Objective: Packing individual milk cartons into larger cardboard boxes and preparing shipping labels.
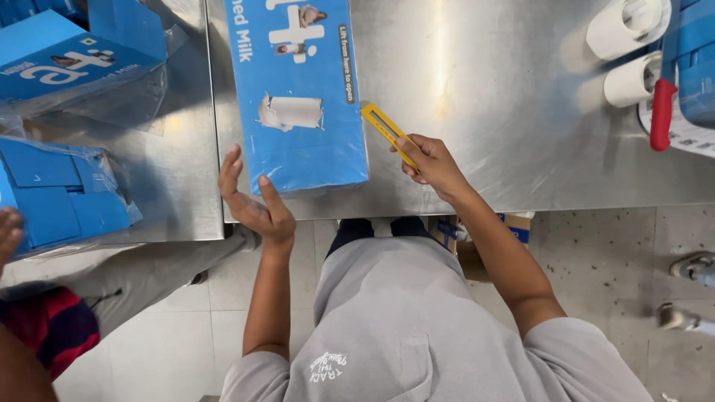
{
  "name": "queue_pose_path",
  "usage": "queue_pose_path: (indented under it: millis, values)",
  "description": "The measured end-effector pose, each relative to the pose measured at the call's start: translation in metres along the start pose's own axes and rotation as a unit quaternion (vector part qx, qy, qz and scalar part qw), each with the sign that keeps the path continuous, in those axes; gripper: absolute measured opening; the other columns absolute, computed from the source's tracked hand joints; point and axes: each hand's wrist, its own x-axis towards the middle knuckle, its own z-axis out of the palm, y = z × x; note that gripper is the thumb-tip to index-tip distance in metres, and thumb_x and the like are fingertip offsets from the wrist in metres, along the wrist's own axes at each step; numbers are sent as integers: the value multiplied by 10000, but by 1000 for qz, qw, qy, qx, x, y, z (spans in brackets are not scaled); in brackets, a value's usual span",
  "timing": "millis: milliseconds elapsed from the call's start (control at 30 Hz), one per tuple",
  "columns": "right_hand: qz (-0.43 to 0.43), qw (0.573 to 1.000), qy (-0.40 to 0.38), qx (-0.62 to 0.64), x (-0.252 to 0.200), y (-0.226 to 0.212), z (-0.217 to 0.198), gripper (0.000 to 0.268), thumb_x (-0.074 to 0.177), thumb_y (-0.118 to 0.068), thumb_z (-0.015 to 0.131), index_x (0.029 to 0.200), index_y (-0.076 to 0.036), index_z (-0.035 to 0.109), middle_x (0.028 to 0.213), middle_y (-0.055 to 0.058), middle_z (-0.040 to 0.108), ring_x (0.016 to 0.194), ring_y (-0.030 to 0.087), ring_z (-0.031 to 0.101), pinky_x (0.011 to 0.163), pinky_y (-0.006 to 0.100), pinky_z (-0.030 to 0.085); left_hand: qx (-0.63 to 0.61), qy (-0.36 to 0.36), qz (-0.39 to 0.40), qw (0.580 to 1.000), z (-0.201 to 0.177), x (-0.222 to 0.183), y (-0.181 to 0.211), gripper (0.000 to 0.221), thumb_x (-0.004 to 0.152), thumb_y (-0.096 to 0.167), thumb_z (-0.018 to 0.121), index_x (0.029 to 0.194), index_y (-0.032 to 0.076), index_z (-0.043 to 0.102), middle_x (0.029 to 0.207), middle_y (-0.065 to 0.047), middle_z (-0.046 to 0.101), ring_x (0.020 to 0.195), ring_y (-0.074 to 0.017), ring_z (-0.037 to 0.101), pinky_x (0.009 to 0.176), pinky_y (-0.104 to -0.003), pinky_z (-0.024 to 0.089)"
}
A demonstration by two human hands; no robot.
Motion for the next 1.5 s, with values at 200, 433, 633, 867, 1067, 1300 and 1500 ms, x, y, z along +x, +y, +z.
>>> queue_pose_path:
  millis: [200, 433, 633, 867, 1067, 1300, 1500]
  values:
    - [25, 1000, 0, -6, -37, 17, 7, 434, 1035, -434, 559, 1038, -27, 710, 574, -31, 483, 447, 33, 356, 417, 211, 305, 7, -27, 16, 999, -13, 14, -2, 333, 1046, 28, 531, 1377, 11, 493, 1467, -190, 554, 1400, -332, 547, 1171, -431, 431]
    - [51, 998, 3, -23, -75, 30, 15, 412, 1026, -419, 553, 1062, -45, 722, 564, -37, 459, 458, 40, 372, 427, 215, 315, 9, -138, 46, 989, -21, 40, -7, 261, 1046, 23, 603, 1305, 11, 573, 1399, -188, 607, 1322, -345, 603, 1137, -444, 490]
    - [63, 998, 25, -15, -98, 44, 29, 401, 1027, -406, 557, 1063, -40, 717, 585, -46, 451, 504, 37, 398, 449, 215, 325, 13, -247, 102, 964, -9, 53, 6, 248, 976, 1, 703, 1218, 4, 647, 1325, -174, 649, 1196, -340, 628, 1008, -416, 519]
    - [37, 999, 34, -4, -113, 56, 38, 364, 1035, -375, 569, 1028, -35, 697, 603, -54, 461, 520, 33, 404, 460, 216, 337, -12, -271, 76, 959, -19, 18, 13, 239, 968, -28, 696, 1203, -12, 653, 1290, -164, 657, 1160, -328, 641, 988, -405, 527]
    - [56, 996, 65, -18, -132, 56, 19, 321, 1025, -363, 569, 1012, -66, 688, 607, -52, 474, 493, 39, 384, 434, 227, 305, -264, -49, -263, 927, -12, -106, 0, 349, 1093, 25, 643, 1416, 12, 510, 1249, -121, 604, 1148, -208, 573, 1063, -335, 463]
    - [-24, 986, 116, -116, -135, 123, 0, 303, 1061, -347, 548, 1076, -60, 640, 647, -15, 565, 549, 61, 514, 508, 241, 423, -365, -23, -460, 809, 45, -117, 26, 558, 946, 117, 726, 1403, 28, 420, 1290, -69, 581, 1238, -162, 541, 1091, -307, 400]
    - [-189, 951, 112, -217, -124, 134, 16, 297, 1089, -298, 538, 1193, -21, 568, 715, 81, 630, 625, 199, 637, 593, 331, 501, -338, -25, -469, 816, 57, -126, 23, 297, 979, 127, 767, 1208, 37, 600, 903, 28, 577, 844, -83, 491, 818, -251, 395]
